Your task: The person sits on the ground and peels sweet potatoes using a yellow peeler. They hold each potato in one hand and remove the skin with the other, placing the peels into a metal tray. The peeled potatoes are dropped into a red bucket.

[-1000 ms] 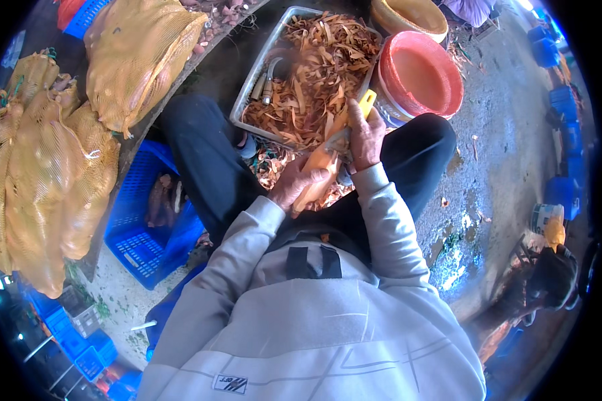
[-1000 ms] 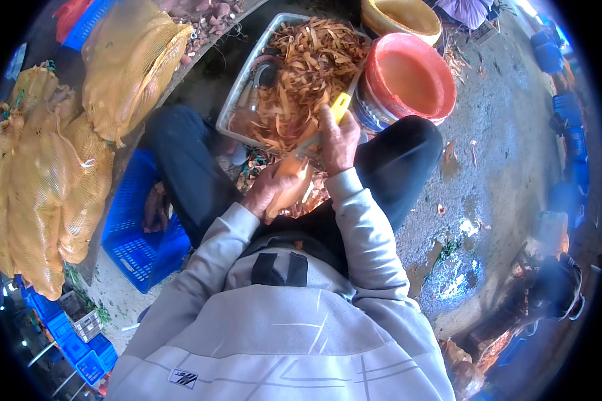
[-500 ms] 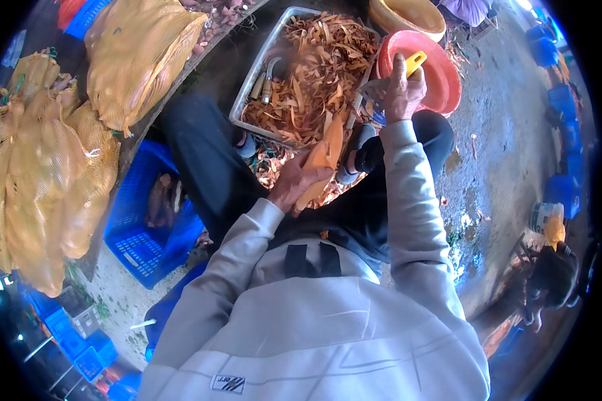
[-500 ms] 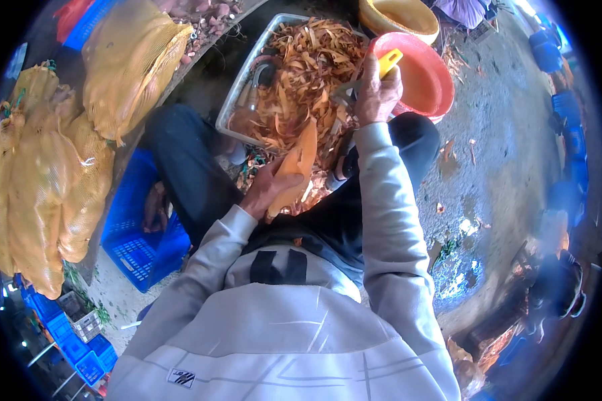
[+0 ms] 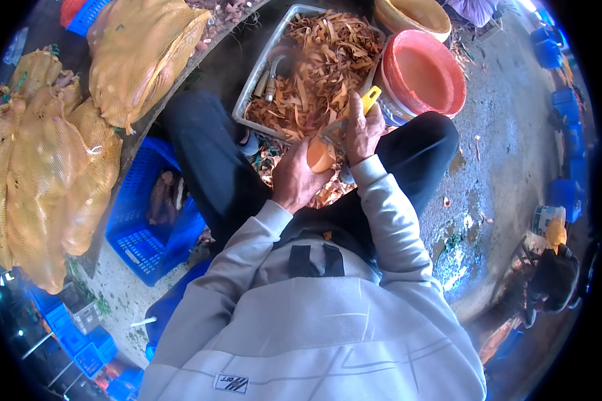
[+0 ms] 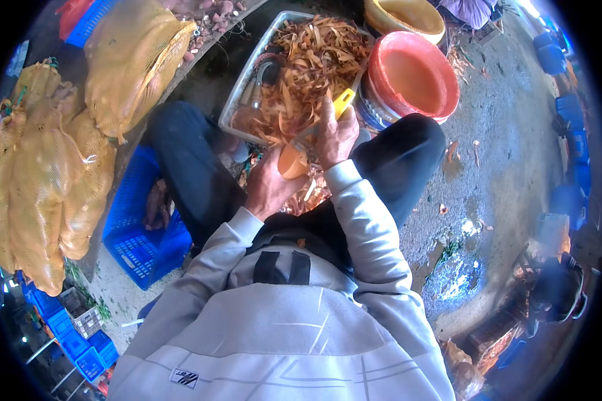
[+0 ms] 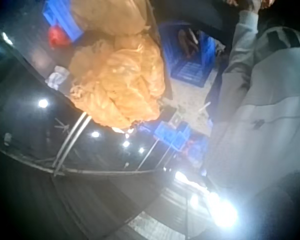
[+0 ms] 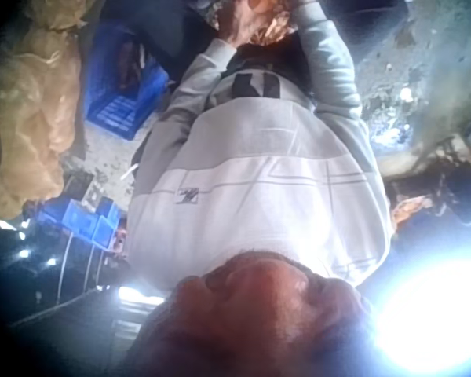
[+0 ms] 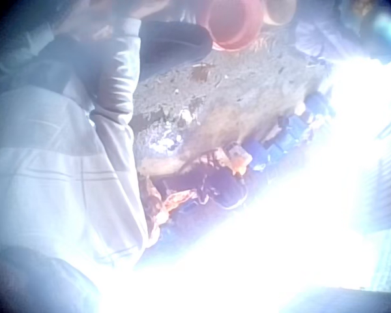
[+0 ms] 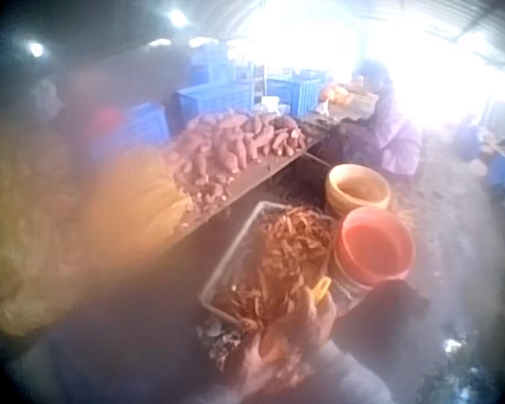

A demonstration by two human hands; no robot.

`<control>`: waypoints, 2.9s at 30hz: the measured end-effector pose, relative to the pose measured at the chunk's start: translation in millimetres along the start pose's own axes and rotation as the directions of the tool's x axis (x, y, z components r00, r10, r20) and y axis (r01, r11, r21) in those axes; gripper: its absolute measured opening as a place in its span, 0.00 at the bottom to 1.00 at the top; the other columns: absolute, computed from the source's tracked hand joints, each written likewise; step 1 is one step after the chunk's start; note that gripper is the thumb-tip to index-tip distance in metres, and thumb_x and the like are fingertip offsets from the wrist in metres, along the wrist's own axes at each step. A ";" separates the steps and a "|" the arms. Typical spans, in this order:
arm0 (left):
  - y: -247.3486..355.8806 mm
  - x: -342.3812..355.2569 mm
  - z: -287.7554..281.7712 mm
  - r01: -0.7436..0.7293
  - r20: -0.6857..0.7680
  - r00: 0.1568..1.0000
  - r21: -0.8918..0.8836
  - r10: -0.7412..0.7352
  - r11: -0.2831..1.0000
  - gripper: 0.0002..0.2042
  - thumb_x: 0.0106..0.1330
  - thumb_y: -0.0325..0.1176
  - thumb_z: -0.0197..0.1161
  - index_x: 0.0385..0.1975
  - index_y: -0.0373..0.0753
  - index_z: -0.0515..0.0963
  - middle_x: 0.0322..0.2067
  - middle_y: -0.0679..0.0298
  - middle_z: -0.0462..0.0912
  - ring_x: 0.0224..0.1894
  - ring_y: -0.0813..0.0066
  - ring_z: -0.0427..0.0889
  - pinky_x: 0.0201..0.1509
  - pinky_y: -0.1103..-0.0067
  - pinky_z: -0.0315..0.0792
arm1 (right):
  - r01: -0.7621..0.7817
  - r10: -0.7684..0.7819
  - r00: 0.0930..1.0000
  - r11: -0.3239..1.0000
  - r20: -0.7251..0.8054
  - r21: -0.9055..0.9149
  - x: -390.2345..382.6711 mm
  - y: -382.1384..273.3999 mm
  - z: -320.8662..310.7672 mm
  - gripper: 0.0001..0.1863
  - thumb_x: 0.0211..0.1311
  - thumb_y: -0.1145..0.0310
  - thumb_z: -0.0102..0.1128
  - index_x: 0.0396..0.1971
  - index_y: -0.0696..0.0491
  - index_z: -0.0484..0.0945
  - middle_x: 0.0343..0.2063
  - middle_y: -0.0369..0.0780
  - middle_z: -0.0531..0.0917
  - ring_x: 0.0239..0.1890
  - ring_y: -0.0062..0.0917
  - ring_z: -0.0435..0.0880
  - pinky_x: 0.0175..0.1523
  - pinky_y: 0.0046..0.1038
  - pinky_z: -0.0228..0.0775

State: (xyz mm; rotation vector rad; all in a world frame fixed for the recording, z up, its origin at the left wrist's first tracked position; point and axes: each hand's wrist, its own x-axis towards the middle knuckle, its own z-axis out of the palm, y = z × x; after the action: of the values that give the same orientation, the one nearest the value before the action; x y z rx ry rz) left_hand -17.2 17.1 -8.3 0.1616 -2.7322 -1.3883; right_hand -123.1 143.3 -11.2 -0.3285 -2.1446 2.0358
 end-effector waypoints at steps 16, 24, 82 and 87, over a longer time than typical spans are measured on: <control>-8.3 -4.3 11.8 -0.112 -0.053 0.991 0.132 0.120 0.985 0.34 0.46 0.41 0.78 0.53 0.34 0.75 0.41 0.48 0.82 0.45 0.51 0.82 0.49 0.65 0.77 | 0.174 -0.211 0.968 0.956 -0.139 -0.238 12.1 14.2 3.3 0.21 0.64 0.54 0.62 0.33 0.61 0.74 0.22 0.47 0.80 0.25 0.38 0.80 0.35 0.37 0.71; -7.7 -3.1 10.9 -0.080 -0.094 0.991 0.121 0.091 0.989 0.34 0.45 0.38 0.79 0.53 0.34 0.74 0.43 0.49 0.82 0.46 0.50 0.82 0.50 0.65 0.76 | -0.033 0.033 0.986 0.999 -0.162 0.008 -13.6 35.2 6.2 0.21 0.64 0.55 0.61 0.37 0.62 0.77 0.27 0.45 0.83 0.30 0.29 0.83 0.38 0.32 0.73; -17.7 13.7 -9.7 0.366 0.348 0.930 -0.904 -0.121 0.220 0.34 0.62 0.41 0.70 0.66 0.38 0.64 0.54 0.58 0.76 0.51 0.68 0.79 0.52 0.75 0.78 | -0.423 0.385 0.899 0.888 0.209 0.180 17.9 25.2 -28.5 0.18 0.65 0.54 0.60 0.41 0.55 0.80 0.28 0.36 0.81 0.28 0.21 0.78 0.36 0.26 0.71; -37.5 13.4 -14.1 0.572 0.579 0.816 -0.806 0.002 -0.149 0.28 0.69 0.45 0.61 0.65 0.38 0.66 0.55 0.54 0.77 0.54 0.61 0.80 0.55 0.63 0.79 | -0.603 0.398 0.719 0.765 0.570 0.227 7.8 -5.4 -29.4 0.26 0.65 0.47 0.62 0.43 0.58 0.78 0.21 0.37 0.78 0.22 0.23 0.76 0.29 0.25 0.70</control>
State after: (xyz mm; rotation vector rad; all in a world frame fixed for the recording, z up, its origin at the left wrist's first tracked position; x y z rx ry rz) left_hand -26.6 -17.8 -30.1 0.4442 -0.8137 -3.4634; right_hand -122.9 173.5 -4.4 -0.4178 -1.9284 3.1234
